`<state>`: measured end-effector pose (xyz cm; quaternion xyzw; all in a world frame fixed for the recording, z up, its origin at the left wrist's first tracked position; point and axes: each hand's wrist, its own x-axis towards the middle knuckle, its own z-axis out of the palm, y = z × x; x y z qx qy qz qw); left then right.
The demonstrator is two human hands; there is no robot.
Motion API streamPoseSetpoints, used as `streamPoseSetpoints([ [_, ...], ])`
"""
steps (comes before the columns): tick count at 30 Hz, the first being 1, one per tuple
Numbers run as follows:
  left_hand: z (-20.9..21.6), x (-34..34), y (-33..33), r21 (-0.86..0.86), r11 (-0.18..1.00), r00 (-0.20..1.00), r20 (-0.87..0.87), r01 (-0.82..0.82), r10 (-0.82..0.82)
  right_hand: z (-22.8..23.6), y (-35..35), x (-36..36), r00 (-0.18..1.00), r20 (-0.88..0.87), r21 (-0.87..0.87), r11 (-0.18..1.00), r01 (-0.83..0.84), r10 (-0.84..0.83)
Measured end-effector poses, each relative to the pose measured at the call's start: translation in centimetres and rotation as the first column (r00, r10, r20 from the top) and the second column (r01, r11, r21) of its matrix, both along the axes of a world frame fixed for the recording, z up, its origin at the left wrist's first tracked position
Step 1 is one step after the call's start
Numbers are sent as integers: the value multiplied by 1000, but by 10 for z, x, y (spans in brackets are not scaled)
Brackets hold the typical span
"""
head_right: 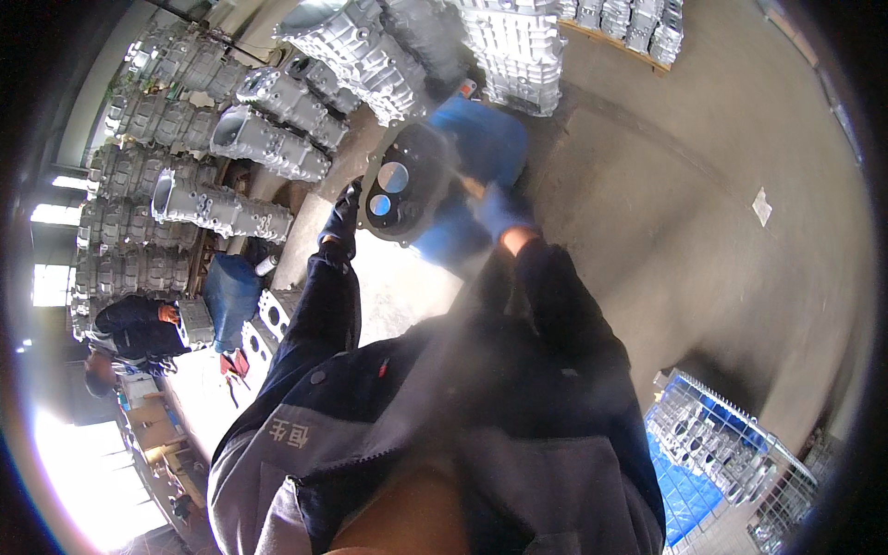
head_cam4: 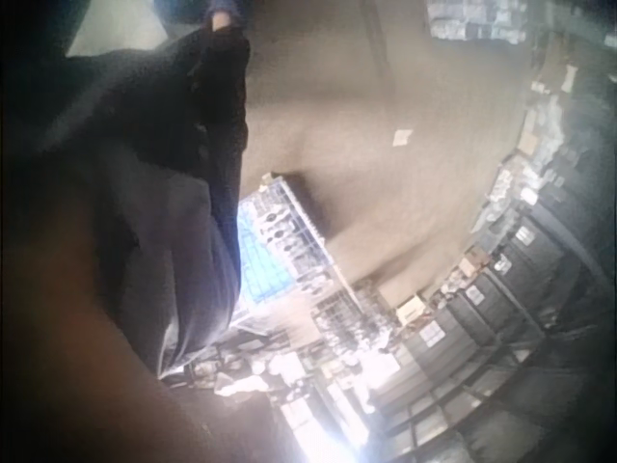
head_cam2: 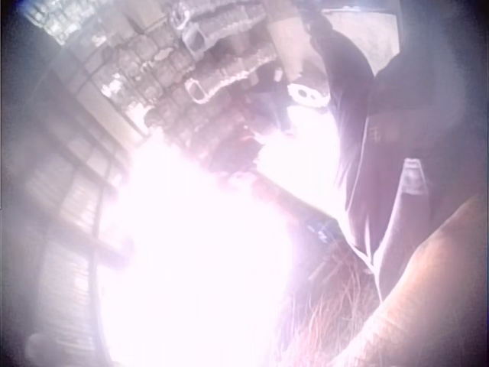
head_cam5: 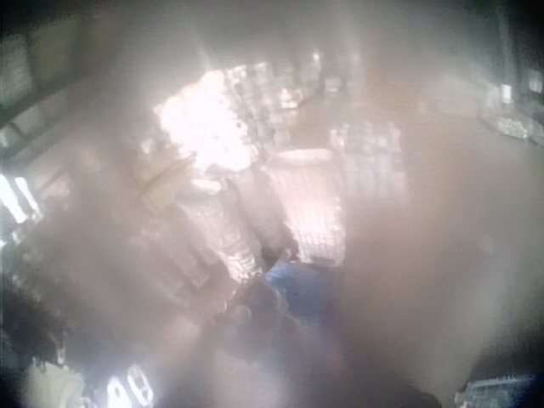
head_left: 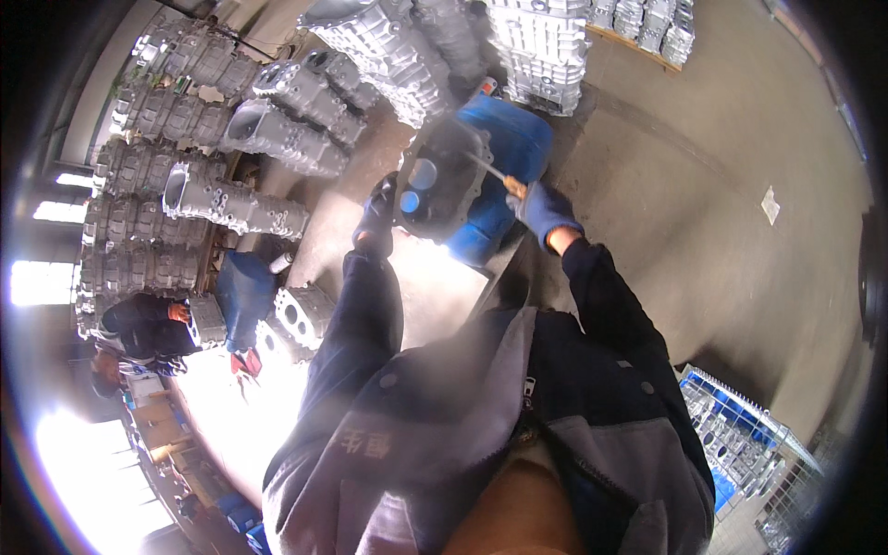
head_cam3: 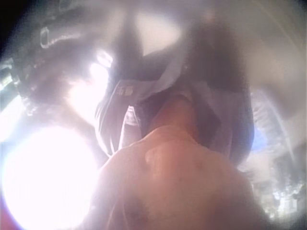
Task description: The person repeatedly picks up metal engine blocks from a stack, sprays them with a handheld nozzle, and places them into a wire basket. The person handles the parts one at a time, rotating them to spray different sides before depositing them.
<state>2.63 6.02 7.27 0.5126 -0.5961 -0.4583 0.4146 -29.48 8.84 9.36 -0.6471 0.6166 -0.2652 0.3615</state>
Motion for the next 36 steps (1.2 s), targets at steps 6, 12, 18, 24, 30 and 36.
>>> streamPoseSetpoints([
  [6, -14, 0, -10, 214, 972, 995, -17, -95, 101, -31, 15, -27, 970, 241, 314, 944, -101, 24],
  [12, -7, -54, 3, 21, 963, 939, 230, -269, 257, -72, 43, -67, 964, 260, 459, 871, -175, 57],
  [18, -16, -123, 26, -258, 929, 611, 700, -267, 370, -70, 80, -96, 970, 223, 455, 891, -15, -97],
  [24, 0, -122, 25, -155, 958, 671, 687, -242, 281, -38, 73, -123, 765, 637, 427, 869, -251, -93],
  [30, -28, -20, -33, -358, 856, 547, 660, -374, 515, -65, 77, -122, 754, 619, 495, 854, -159, -219],
  [36, -86, 32, -112, -2, 936, 741, 612, 351, -277, -54, 74, -136, 893, 446, 474, 862, -180, -59],
])
